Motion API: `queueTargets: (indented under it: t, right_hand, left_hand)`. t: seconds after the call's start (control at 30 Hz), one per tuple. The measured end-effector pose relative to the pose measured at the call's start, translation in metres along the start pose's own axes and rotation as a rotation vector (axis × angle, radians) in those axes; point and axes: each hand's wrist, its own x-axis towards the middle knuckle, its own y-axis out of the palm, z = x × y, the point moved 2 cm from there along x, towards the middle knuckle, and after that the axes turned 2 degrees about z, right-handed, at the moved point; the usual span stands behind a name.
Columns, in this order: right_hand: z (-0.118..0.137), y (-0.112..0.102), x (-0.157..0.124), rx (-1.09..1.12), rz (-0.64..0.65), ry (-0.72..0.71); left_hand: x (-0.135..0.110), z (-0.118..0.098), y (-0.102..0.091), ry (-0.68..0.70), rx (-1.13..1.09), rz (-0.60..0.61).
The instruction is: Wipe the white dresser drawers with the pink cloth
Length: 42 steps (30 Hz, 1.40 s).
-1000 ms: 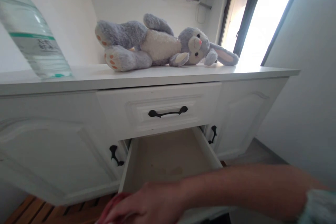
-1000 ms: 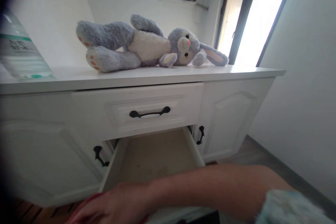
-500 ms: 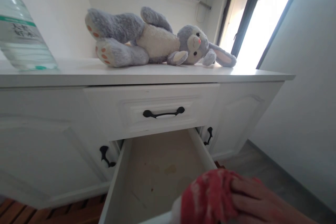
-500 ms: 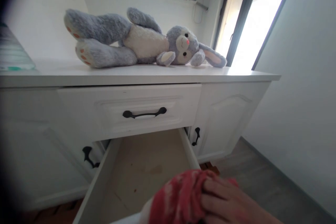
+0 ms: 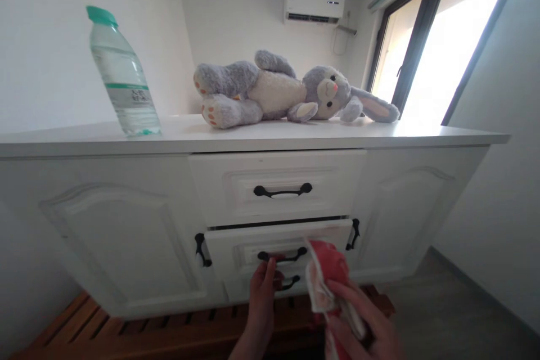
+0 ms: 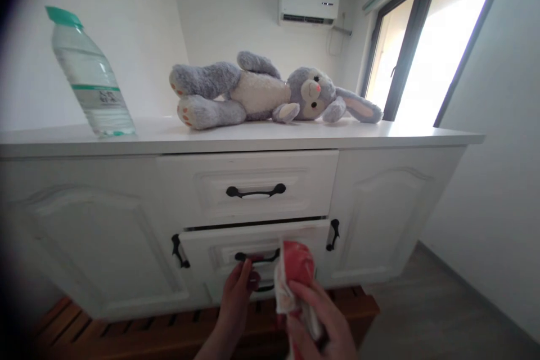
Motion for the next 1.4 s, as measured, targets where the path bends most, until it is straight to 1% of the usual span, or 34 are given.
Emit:
queueTargets:
  t: [0.07, 0.1, 0.13, 0.17, 0.2, 0.23, 0.27, 0.3, 0.33, 0.37, 0.4, 0.43, 0.47, 0.5, 0.53, 0.57, 0.63, 0.7, 0.77, 0.8, 0.83, 0.87, 0.9, 0.93, 0.97, 1.03, 1.07, 1.13, 1.2, 1.23, 1.27, 1.3, 1.33, 1.4]
  right_hand:
    - [0.031, 0.046, 0.030, 0.029, 0.086, -0.209]
    - [0.044, 0.069, 0.044, 0.051, 0.125, -0.284]
    - [0.055, 0.092, 0.058, 0.064, 0.167, -0.354]
    - [0.064, 0.115, 0.071, 0.058, 0.212, -0.424]
    - [0.072, 0.138, 0.083, 0.024, 0.255, -0.510]
    - [0.078, 0.159, 0.094, -0.043, 0.289, -0.604]
    - [0.082, 0.179, 0.104, -0.132, 0.310, -0.698]
    - [0.086, 0.197, 0.114, -0.222, 0.316, -0.785]
    - [0.087, 0.212, 0.122, -0.294, 0.313, -0.854]
    - [0.087, 0.224, 0.129, -0.341, 0.309, -0.897]
    - [0.085, 0.231, 0.134, -0.360, 0.302, -0.920]
    - [0.081, 0.234, 0.139, -0.356, 0.296, -0.930]
    - [0.074, 0.231, 0.141, -0.342, 0.283, -0.934]
    - [0.064, 0.223, 0.142, -0.329, 0.261, -0.924]
    - [0.051, 0.210, 0.142, -0.313, 0.228, -0.907]
    - [0.036, 0.191, 0.141, -0.294, 0.190, -0.886]
    - [0.000, 0.142, 0.135, -0.249, 0.136, -0.808]
    - [-0.037, 0.084, 0.130, -0.221, 0.126, -0.696]
    - [-0.068, 0.031, 0.126, -0.227, 0.099, -0.620]
    - [-0.079, 0.010, 0.124, -0.228, 0.085, -0.584]
    - [-0.089, -0.006, 0.123, -0.223, 0.074, -0.547]
    - [-0.097, -0.016, 0.120, -0.209, 0.075, -0.501]
    - [-0.105, -0.020, 0.117, -0.189, 0.094, -0.446]
    - [-0.113, -0.018, 0.113, -0.168, 0.123, -0.390]
    - [-0.122, -0.011, 0.107, -0.152, 0.153, -0.345]
    - [-0.144, 0.011, 0.093, -0.142, 0.231, -0.320]
    - [-0.157, 0.024, 0.085, -0.153, 0.267, -0.333]
    - [-0.179, 0.050, 0.069, -0.214, 0.286, -0.373]
    - [-0.188, 0.070, 0.057, -0.281, 0.241, -0.421]
    - [-0.185, 0.079, 0.053, -0.302, 0.199, -0.454]
    - [-0.175, 0.086, 0.051, -0.308, 0.163, -0.498]
    - [-0.159, 0.093, 0.051, -0.301, 0.137, -0.548]
    - [-0.137, 0.100, 0.053, -0.288, 0.121, -0.597]
    - [-0.082, 0.116, 0.062, -0.252, 0.088, -0.688]
  left_hand:
    - [0.003, -0.014, -0.005, 0.051, 0.043, -0.003]
    - [0.001, -0.022, -0.013, 0.084, 0.066, -0.028]
    - [-0.002, -0.030, -0.023, 0.123, 0.091, -0.089]
    - [-0.007, -0.038, -0.036, 0.165, 0.127, -0.175]
    - [-0.011, -0.046, -0.050, 0.203, 0.170, -0.290]
    - [-0.015, -0.054, -0.063, 0.252, 0.222, -0.411]
    - [-0.018, -0.062, -0.074, 0.304, 0.287, -0.506]
    - [-0.018, -0.069, -0.082, 0.363, 0.358, -0.564]
    - [-0.016, -0.075, -0.086, 0.426, 0.437, -0.574]
    - [-0.013, -0.079, -0.087, 0.485, 0.513, -0.548]
    - [-0.008, -0.081, -0.084, 0.535, 0.570, -0.510]
    - [-0.003, -0.081, -0.079, 0.572, 0.614, -0.466]
    - [0.002, -0.077, -0.072, 0.602, 0.651, -0.430]
    - [0.005, -0.072, -0.062, 0.622, 0.692, -0.403]
    - [0.006, -0.065, -0.049, 0.627, 0.740, -0.371]
    - [0.006, -0.057, -0.034, 0.624, 0.794, -0.322]
    - [0.000, -0.039, 0.006, 0.604, 0.907, -0.150]
    - [-0.011, -0.025, 0.056, 0.581, 0.979, 0.097]
    - [-0.023, -0.017, 0.107, 0.569, 1.006, 0.348]
    - [-0.028, -0.016, 0.129, 0.560, 1.019, 0.434]
    - [-0.032, -0.015, 0.146, 0.549, 1.040, 0.491]
    - [-0.035, -0.014, 0.159, 0.541, 1.068, 0.528]
    - [-0.037, -0.011, 0.166, 0.533, 1.104, 0.546]
    - [-0.037, -0.005, 0.169, 0.524, 1.145, 0.548]
    - [-0.036, 0.004, 0.166, 0.511, 1.186, 0.543]
    - [-0.031, 0.031, 0.149, 0.461, 1.257, 0.515]
    - [-0.027, 0.049, 0.136, 0.424, 1.282, 0.499]
    - [-0.018, 0.086, 0.108, 0.378, 1.320, 0.474]
    - [-0.009, 0.113, 0.078, 0.456, 1.319, 0.415]
    - [-0.006, 0.120, 0.064, 0.510, 1.327, 0.415]
    - [-0.003, 0.121, 0.049, 0.570, 1.326, 0.406]
    - [-0.001, 0.116, 0.033, 0.635, 1.317, 0.357]
    - [0.001, 0.105, 0.017, 0.701, 1.302, 0.283]
    - [0.000, 0.068, -0.016, 0.824, 1.245, 0.055]
